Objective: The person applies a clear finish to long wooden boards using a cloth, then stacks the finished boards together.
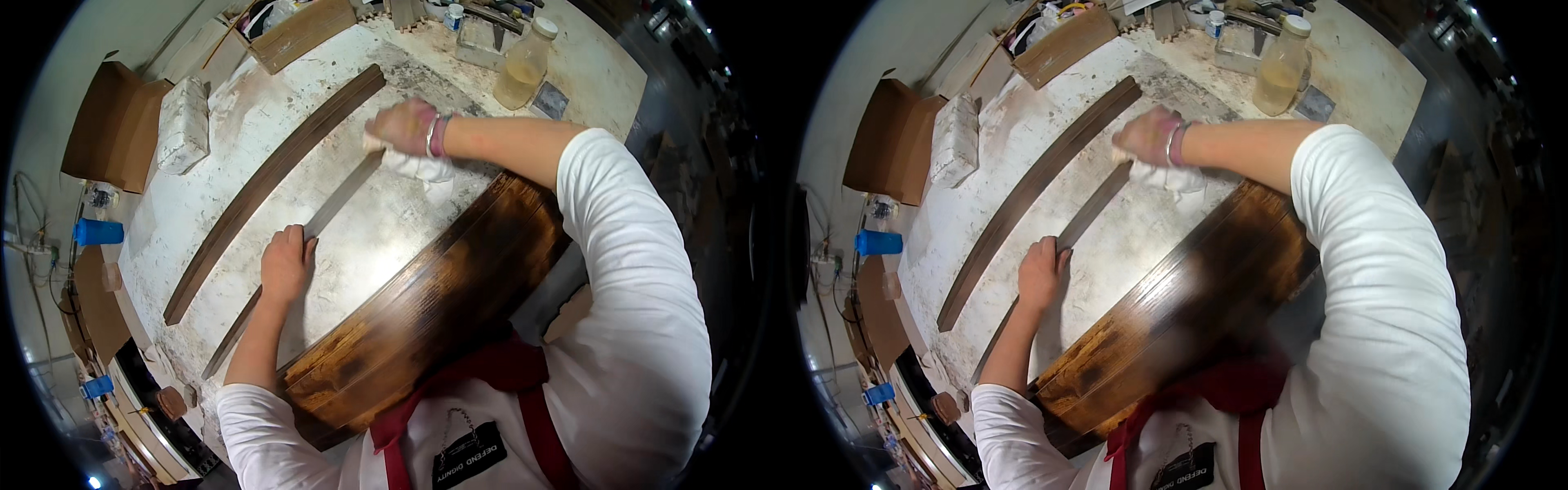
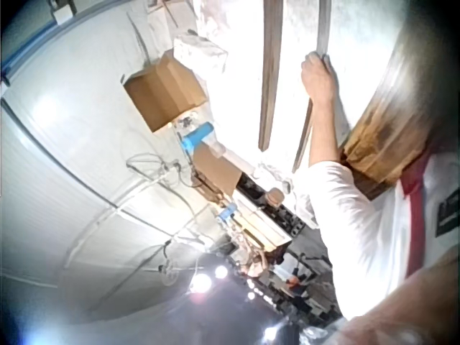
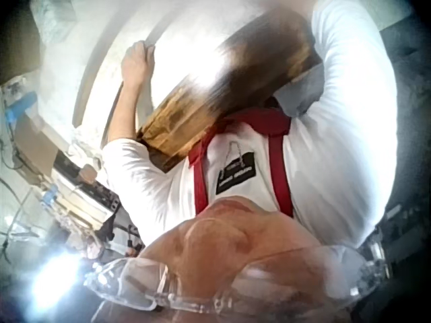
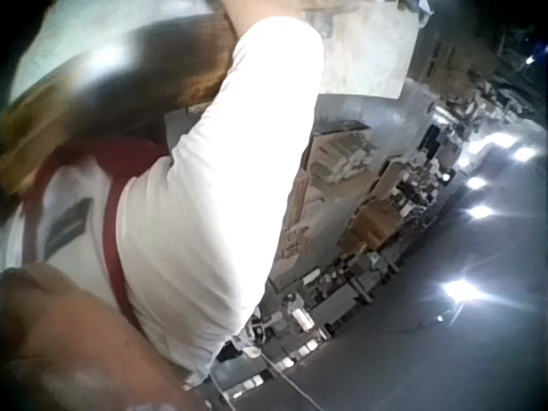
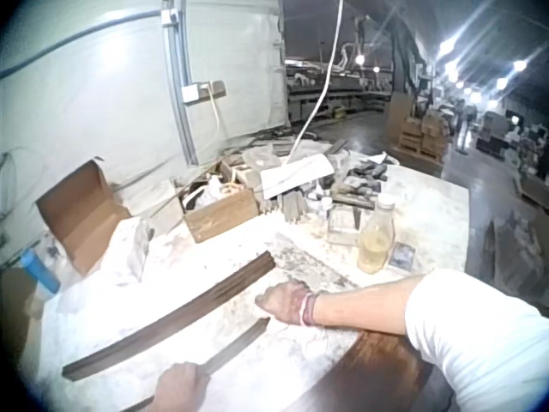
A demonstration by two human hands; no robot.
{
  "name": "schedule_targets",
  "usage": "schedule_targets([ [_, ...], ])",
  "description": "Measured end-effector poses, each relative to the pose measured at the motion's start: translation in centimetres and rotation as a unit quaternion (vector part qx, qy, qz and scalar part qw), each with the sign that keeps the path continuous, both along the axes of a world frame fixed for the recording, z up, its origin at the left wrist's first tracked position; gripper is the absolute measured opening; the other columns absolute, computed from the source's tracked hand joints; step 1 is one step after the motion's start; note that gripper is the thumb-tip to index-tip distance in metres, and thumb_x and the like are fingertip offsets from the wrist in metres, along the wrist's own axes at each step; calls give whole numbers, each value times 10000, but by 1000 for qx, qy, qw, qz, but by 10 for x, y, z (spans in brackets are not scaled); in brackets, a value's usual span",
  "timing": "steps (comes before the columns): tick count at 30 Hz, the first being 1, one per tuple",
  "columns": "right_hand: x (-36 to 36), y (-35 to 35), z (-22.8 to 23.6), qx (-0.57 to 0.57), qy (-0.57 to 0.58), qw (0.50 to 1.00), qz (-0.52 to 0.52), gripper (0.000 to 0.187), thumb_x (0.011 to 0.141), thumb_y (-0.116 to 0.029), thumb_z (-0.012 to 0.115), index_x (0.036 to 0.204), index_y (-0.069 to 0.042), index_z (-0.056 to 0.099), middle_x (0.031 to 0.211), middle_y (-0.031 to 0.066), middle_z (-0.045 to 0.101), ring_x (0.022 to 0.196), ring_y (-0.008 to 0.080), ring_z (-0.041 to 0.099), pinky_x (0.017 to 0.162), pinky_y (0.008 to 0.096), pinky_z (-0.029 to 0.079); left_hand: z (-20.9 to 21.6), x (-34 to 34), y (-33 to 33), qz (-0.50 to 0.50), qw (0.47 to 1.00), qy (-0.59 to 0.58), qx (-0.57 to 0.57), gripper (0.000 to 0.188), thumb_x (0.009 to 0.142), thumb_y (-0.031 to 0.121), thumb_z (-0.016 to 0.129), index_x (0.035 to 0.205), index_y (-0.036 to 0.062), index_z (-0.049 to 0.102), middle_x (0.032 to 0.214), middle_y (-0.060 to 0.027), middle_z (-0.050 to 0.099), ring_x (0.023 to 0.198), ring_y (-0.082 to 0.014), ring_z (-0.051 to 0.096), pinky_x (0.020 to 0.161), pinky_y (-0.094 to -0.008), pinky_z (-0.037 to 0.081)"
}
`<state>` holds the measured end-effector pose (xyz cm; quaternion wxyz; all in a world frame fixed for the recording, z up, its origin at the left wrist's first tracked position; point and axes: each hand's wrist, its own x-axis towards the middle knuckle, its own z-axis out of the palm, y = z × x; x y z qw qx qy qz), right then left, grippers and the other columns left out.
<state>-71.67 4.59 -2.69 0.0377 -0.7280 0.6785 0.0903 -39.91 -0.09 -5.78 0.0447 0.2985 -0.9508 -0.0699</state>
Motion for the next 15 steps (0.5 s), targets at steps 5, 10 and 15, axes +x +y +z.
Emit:
schedule_targets([
  [5, -62, -38, -32, -24, -29, 993, -111, 217, 873, -137, 486, 1007, -69, 642, 986, 163, 684, 907, 317, 677, 743, 446, 541, -5, -13, 5, 1, 1000, 17, 3, 231, 875, 224, 612, 913, 31, 492, 836, -153, 573, 802, -331, 572, 674, -423, 487],
  [10, -16, -24, -14, -55, 3, 998, -4, 237, 883, -231, 501, 1006, -87, 642, 951, 142, 690, 895, 292, 681, 731, 421, 543, -4, -5, 2, 19, 1000, 1, 20, 234, 876, 228, 612, 918, 35, 486, 830, -154, 570, 794, -335, 572, 661, -430, 488],
  [15, -71, -24, -5, -15, 11, 998, -63, 233, 868, -237, 513, 981, -78, 641, 902, 136, 693, 857, 294, 683, 701, 424, 546, -2, -11, 2, -10, 1000, 23, -8, 242, 872, 229, 614, 925, 33, 482, 834, -154, 572, 799, -340, 576, 655, -434, 492],
])
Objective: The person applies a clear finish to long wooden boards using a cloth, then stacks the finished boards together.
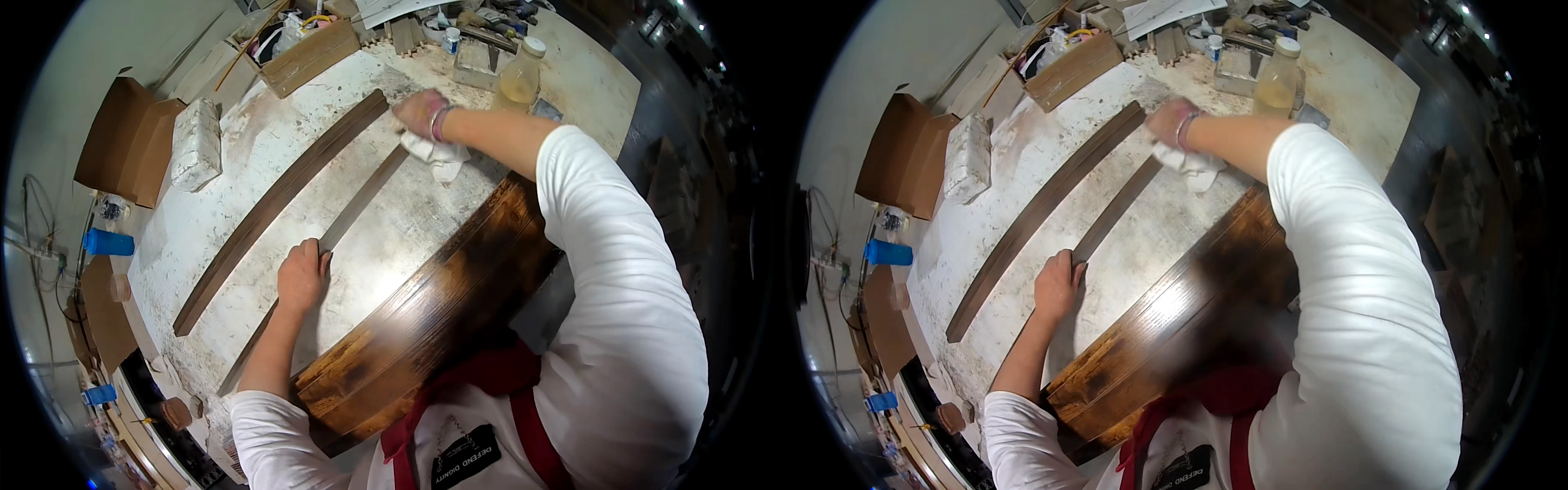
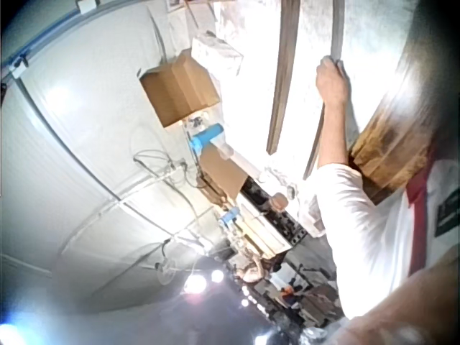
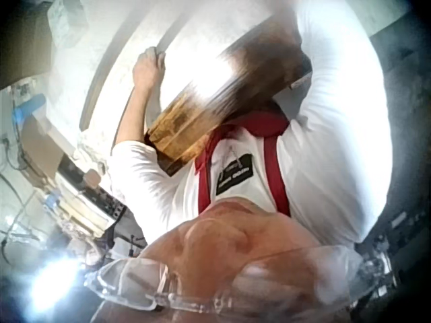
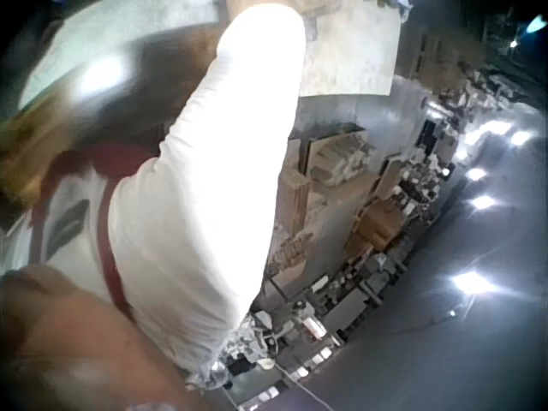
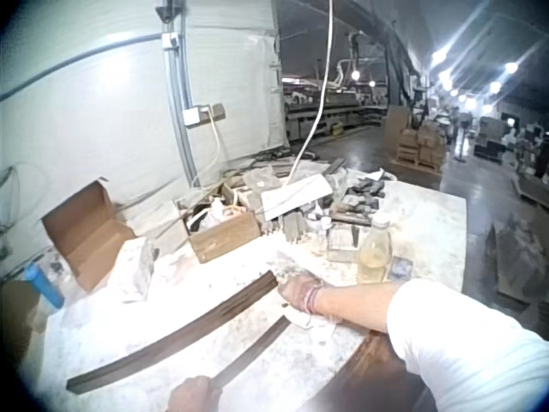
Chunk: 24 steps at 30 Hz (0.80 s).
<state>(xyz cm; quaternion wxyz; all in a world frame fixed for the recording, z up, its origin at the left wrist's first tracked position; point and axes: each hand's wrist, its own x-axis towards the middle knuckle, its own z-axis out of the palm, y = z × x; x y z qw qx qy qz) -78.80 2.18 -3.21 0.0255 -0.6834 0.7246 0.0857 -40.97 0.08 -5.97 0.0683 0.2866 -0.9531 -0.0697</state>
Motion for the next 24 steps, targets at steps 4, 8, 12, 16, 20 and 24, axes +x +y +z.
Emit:
schedule_targets([
  [4, 77, 4, -11, -66, -19, 994, 85, 218, 878, -183, 462, 986, -89, 626, 958, 109, 684, 874, 303, 677, 713, 428, 542, 1, 8, 2, 13, 999, -22, 28, 236, 872, 231, 614, 918, 36, 490, 851, -147, 583, 800, -340, 577, 667, -438, 495],
  [8, -3, -13, -24, -29, 60, 996, -51, 234, 879, -163, 474, 1028, -78, 634, 1004, 142, 682, 917, 311, 673, 763, 437, 537, -2, -5, 7, 13, 999, -14, 28, 237, 876, 241, 607, 920, 40, 490, 857, -145, 587, 801, -331, 580, 668, -433, 497],
  [12, -75, -4, 5, -16, 133, 977, -164, 260, 882, -217, 504, 1058, -93, 651, 1006, 132, 687, 928, 299, 673, 757, 420, 536, -3, -7, 6, 0, 1000, -2, 15, 237, 879, 240, 602, 917, 38, 484, 842, -143, 585, 801, -324, 581, 671, -430, 495],
  [16, -12, 3, 52, -62, -9, 988, -141, 298, 898, -209, 487, 1158, -129, 608, 968, 103, 689, 882, 261, 681, 732, 428, 546, -3, 6, 5, 18, 1000, -4, 21, 240, 875, 236, 605, 905, 33, 481, 837, -145, 582, 790, -322, 578, 664, -429, 493],
  [20, 48, 17, 6, -34, 15, 999, 32, 260, 830, -222, 564, 1039, -82, 634, 1034, 163, 657, 984, 313, 645, 827, 415, 518, -4, 1, 5, 2, 1000, 12, 7, 239, 868, 230, 613, 895, 32, 481, 824, -148, 577, 781, -325, 573, 651, -430, 489],
  [24, -1, 16, 8, -54, -15, 997, -46, 232, 813, -95, 555, 1029, -84, 638, 1039, 152, 659, 982, 334, 644, 796, 418, 534, 1, -3, 6, 7, 1000, 4, 18, 231, 865, 222, 615, 891, 33, 484, 814, -145, 571, 770, -326, 569, 641, -431, 485],
])
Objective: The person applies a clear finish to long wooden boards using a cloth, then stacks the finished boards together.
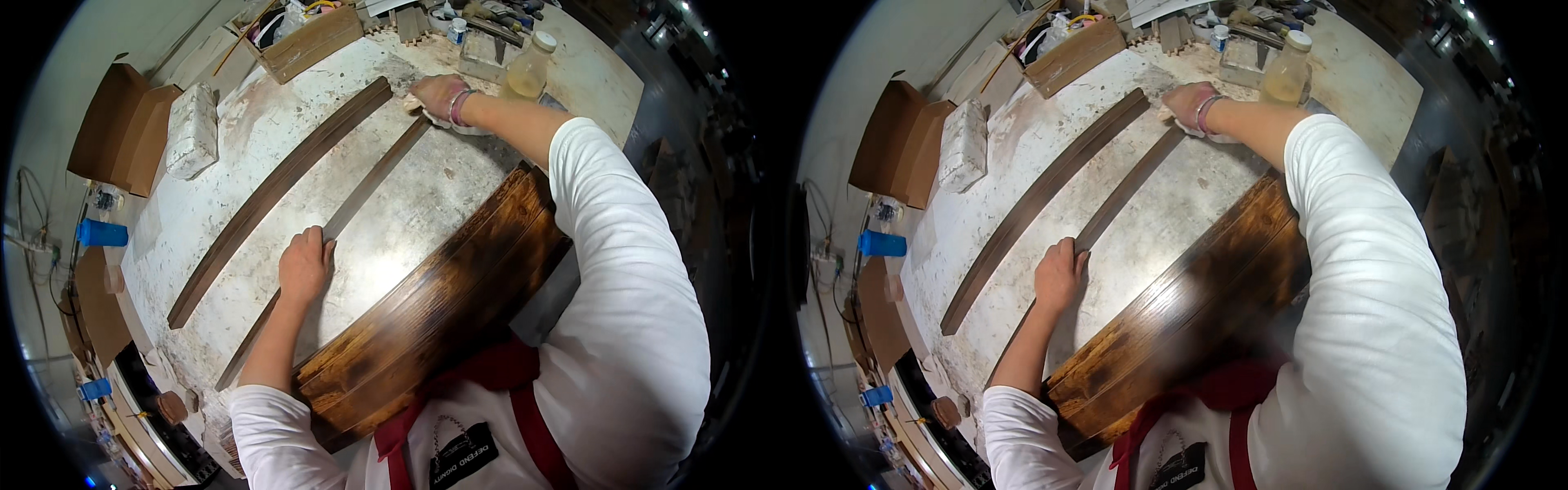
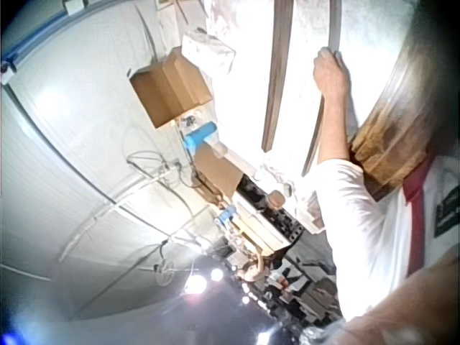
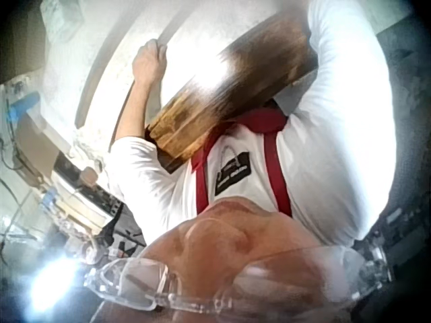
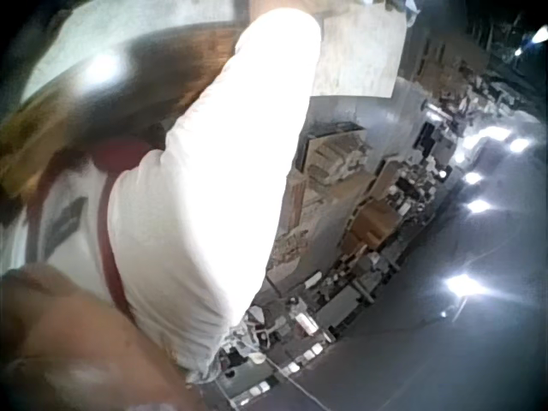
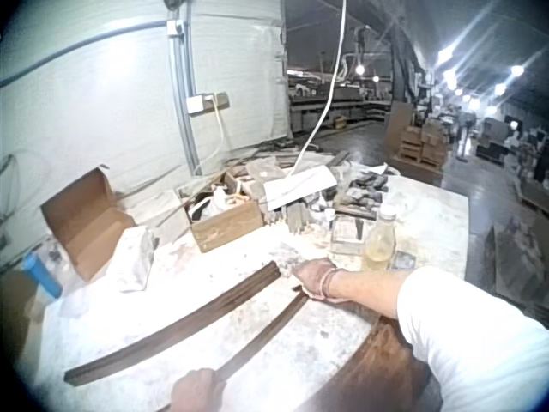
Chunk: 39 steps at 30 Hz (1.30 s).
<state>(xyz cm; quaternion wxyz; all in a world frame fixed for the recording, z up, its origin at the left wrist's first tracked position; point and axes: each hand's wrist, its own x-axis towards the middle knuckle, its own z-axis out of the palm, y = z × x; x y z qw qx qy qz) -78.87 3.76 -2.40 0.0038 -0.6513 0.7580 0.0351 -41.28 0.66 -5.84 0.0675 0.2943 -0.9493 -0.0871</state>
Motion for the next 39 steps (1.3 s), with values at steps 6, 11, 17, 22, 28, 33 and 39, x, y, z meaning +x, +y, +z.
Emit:
schedule_targets([
  [6, -3, 12, -13, 10, 70, 996, 57, 191, 809, -62, 547, 964, -22, 652, 990, 169, 674, 920, 337, 669, 750, 434, 550, 2, 2, -3, -11, 1000, -9, 0, 226, 865, 221, 612, 885, 32, 491, 812, -141, 570, 768, -326, 570, 639, -431, 485],
  [11, -91, 10, -63, 49, 118, 988, -82, 178, 865, -138, 517, 987, -71, 627, 932, 204, 680, 816, 306, 683, 695, 430, 552, 7, -3, -1, -22, 1000, -16, -7, 221, 860, 213, 617, 878, 34, 487, 797, -146, 559, 752, -331, 573, 622, -432, 488],
  [17, 22, 17, 57, 33, -132, 989, -62, 411, 993, -409, 297, 1066, -162, 616, 894, 92, 688, 801, 240, 683, 634, 349, 564, -2, 4, -2, -5, 1000, -16, -7, 228, 862, 222, 621, 906, 34, 499, 800, -158, 561, 753, -341, 573, 625, -429, 486],
  [22, -17, 21, -18, -86, -55, 993, 55, 170, 872, -187, 513, 981, -147, 636, 920, 100, 673, 868, 303, 664, 754, 404, 518, 3, -7, 2, 2, 1000, -24, -10, 220, 859, 210, 623, 892, 32, 499, 787, -142, 560, 759, -325, 569, 623, -415, 489],
  [28, -13, 14, 21, -25, -315, 941, -123, 259, 902, -314, 514, 1013, -126, 653, 887, 153, 693, 793, 293, 669, 733, 422, 526, 0, 0, 5, 13, 999, -29, -11, 219, 852, 204, 627, 891, 33, 496, 797, -142, 570, 760, -327, 573, 619, -419, 485],
  [33, 24, 8, -3, 31, 15, 997, 73, 228, 902, -148, 435, 994, -103, 638, 1000, 160, 678, 923, 317, 669, 780, 433, 532, -4, -5, 6, 11, 1000, -4, -24, 221, 860, 216, 619, 888, 38, 492, 800, -144, 573, 760, -329, 575, 625, -424, 487],
  [39, -31, 0, 25, 37, 6, 998, -48, 244, 867, -191, 488, 1009, -88, 657, 1009, 168, 685, 940, 293, 672, 810, 427, 530, 2, 0, 11, 36, 999, -24, -13, 215, 871, 211, 609, 871, 37, 483, 804, -144, 571, 774, -328, 571, 652, -423, 488],
])
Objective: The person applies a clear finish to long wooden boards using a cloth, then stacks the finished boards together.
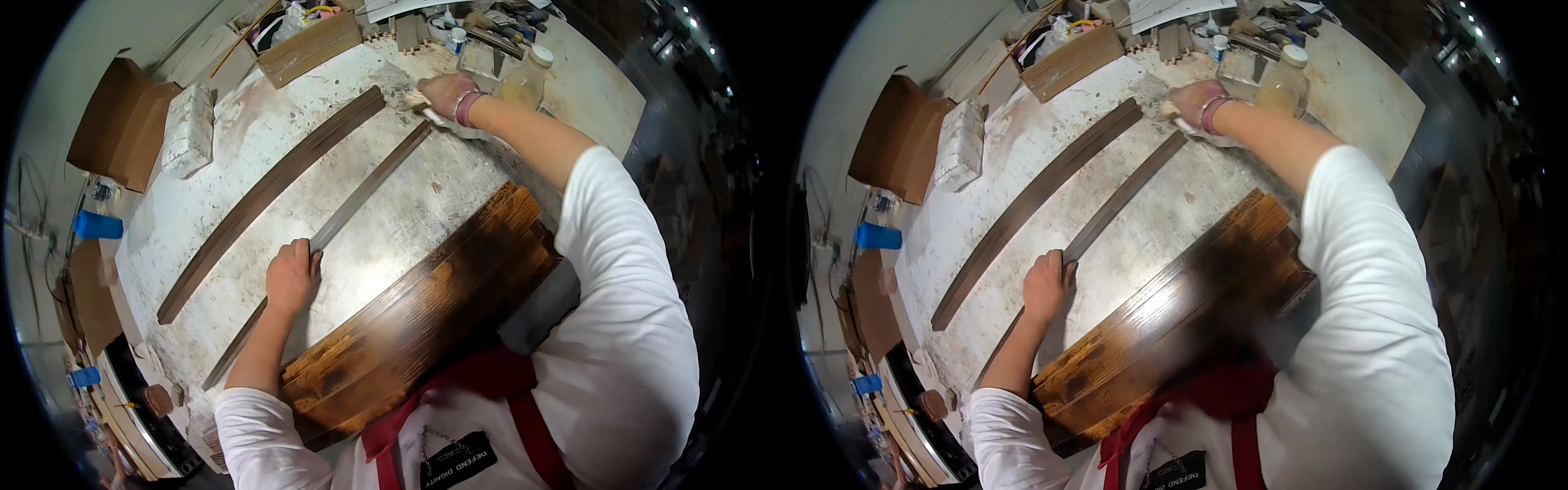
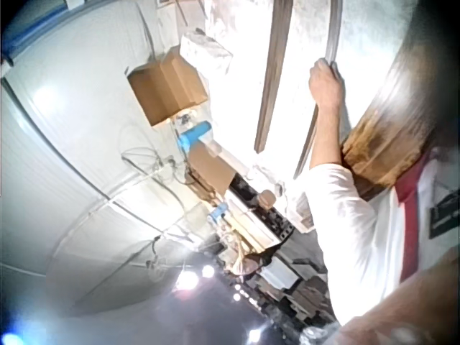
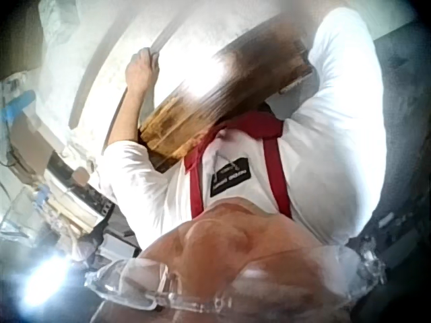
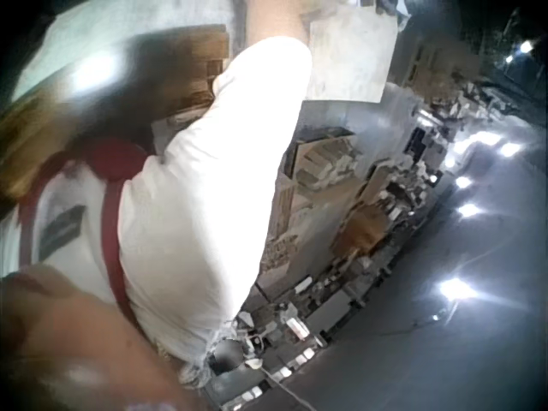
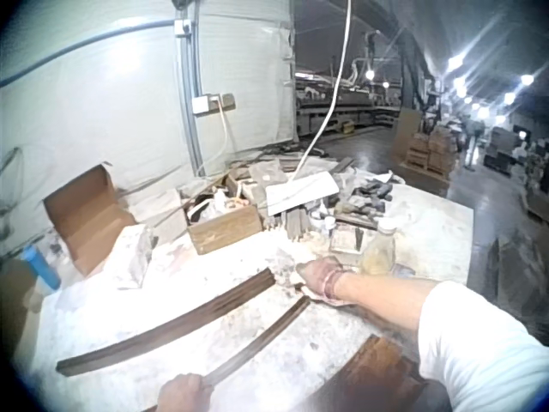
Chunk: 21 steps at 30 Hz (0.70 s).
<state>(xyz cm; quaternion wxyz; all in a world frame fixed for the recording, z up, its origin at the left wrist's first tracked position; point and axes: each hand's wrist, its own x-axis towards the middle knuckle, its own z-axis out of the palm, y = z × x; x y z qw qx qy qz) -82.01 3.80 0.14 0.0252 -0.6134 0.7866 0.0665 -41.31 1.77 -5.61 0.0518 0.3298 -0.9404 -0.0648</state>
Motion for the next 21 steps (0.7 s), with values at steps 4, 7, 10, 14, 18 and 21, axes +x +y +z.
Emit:
schedule_targets([
  [4, 66, -2, -19, -7, -8, 996, 92, 261, 859, -222, 509, 1017, -93, 672, 1014, 163, 684, 909, 295, 674, 799, 430, 528, 0, -2, 0, -20, 1000, 0, -4, 226, 871, 216, 608, 869, 27, 483, 801, -143, 567, 777, -324, 574, 644, -425, 483],
  [7, 31, -5, -19, 42, 24, 997, 57, 243, 854, -222, 516, 1001, -113, 676, 992, 160, 686, 896, 289, 675, 787, 440, 526, 0, -5, 1, -9, 1000, 3, 14, 225, 879, 222, 598, 874, 28, 484, 820, -145, 571, 783, -326, 575, 652, -428, 487],
  [10, -29, 4, -3, -3, 63, 998, -8, 233, 857, -214, 510, 1000, -132, 675, 941, 155, 690, 871, 279, 677, 758, 431, 530, 5, -7, 1, -17, 1000, -2, 3, 227, 887, 228, 588, 883, 28, 482, 825, -146, 578, 786, -326, 577, 660, -429, 492],
  [14, 76, 2, 6, -34, -113, 992, 33, 235, 897, -288, 505, 1030, -148, 639, 895, 128, 687, 854, 286, 677, 730, 409, 532, -6, 3, -1, -7, 1000, -8, 12, 229, 892, 234, 584, 893, 30, 480, 810, -147, 577, 785, -327, 578, 648, -429, 494],
  [18, 41, -4, -35, -34, 14, 996, 85, 211, 882, -277, 557, 995, -123, 647, 1031, 136, 676, 984, 291, 654, 790, 426, 525, -5, -4, 0, -23, 1000, 9, 6, 234, 885, 235, 592, 894, 30, 479, 800, -150, 570, 773, -333, 573, 636, -430, 489],
  [21, -39, 14, -27, 112, 95, 988, -41, 187, 874, -248, 565, 975, -111, 643, 1057, 143, 676, 991, 288, 655, 790, 427, 521, 1, -12, 5, -35, 999, 21, 2, 233, 874, 230, 601, 902, 31, 482, 791, -157, 561, 746, -340, 569, 628, -432, 487],
])
